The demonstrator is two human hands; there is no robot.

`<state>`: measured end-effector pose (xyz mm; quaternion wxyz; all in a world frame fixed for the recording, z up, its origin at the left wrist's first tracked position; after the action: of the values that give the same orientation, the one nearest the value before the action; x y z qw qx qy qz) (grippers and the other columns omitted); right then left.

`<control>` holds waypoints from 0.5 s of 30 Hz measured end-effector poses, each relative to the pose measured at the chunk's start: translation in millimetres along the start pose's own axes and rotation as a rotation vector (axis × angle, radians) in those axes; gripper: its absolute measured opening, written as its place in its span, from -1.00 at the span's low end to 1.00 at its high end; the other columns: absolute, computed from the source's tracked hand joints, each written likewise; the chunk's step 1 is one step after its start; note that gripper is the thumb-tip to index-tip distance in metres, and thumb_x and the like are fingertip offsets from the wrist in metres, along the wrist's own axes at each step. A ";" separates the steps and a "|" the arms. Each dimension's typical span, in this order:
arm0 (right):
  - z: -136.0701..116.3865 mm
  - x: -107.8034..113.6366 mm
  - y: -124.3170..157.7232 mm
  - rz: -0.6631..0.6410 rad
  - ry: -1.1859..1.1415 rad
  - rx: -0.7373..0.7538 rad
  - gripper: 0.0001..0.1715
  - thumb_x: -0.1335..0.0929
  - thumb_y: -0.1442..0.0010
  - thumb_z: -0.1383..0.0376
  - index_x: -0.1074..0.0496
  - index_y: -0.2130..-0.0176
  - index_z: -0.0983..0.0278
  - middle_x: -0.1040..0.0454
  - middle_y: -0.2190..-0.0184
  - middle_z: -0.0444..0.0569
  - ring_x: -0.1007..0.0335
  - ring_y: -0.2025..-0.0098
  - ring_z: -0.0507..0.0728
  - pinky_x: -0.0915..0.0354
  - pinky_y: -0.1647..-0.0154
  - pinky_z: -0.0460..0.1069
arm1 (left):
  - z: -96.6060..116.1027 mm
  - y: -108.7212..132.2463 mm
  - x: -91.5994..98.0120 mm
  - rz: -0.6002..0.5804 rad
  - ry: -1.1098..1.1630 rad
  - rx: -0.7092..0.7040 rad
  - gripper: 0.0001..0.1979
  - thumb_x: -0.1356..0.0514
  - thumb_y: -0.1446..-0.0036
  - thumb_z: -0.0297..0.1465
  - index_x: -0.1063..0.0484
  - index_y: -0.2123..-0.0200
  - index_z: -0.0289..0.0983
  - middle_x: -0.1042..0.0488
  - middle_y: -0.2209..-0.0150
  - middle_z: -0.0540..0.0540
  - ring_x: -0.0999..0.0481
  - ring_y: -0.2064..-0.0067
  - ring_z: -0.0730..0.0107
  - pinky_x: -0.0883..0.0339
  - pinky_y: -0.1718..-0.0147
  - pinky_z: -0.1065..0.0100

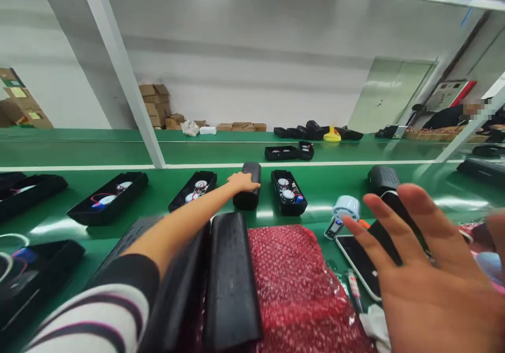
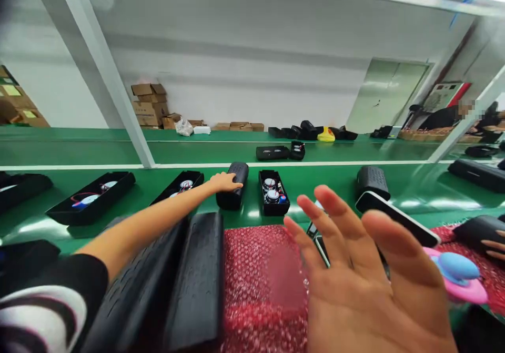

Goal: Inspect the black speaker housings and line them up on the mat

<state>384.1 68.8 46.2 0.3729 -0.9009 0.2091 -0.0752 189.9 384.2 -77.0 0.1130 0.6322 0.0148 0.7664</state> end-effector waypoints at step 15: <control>179.7 -159.7 158.8 -0.580 -0.157 -1.139 -0.63 -0.37 -0.13 0.08 -0.45 0.27 0.35 -0.45 0.48 -0.07 -0.38 0.47 0.05 -0.31 0.43 -0.05 | -40.5 258.3 -56.5 -0.621 0.475 -0.087 0.03 -0.18 0.07 0.07 0.06 -0.30 -0.45 -0.27 -0.17 -0.34 -0.50 0.11 0.15 -0.42 0.41 0.37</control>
<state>241.6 152.3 -189.8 -0.1854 -0.9805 -0.0639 0.0160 120.5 126.6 -96.9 0.3596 0.3974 0.1985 0.8206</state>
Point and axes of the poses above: each hand's wrist, its own y-axis away from the middle knuckle, its own x-axis out of the back of the hand, z = x × y, the point moved 10 cm from there along -y, towards the middle knuckle
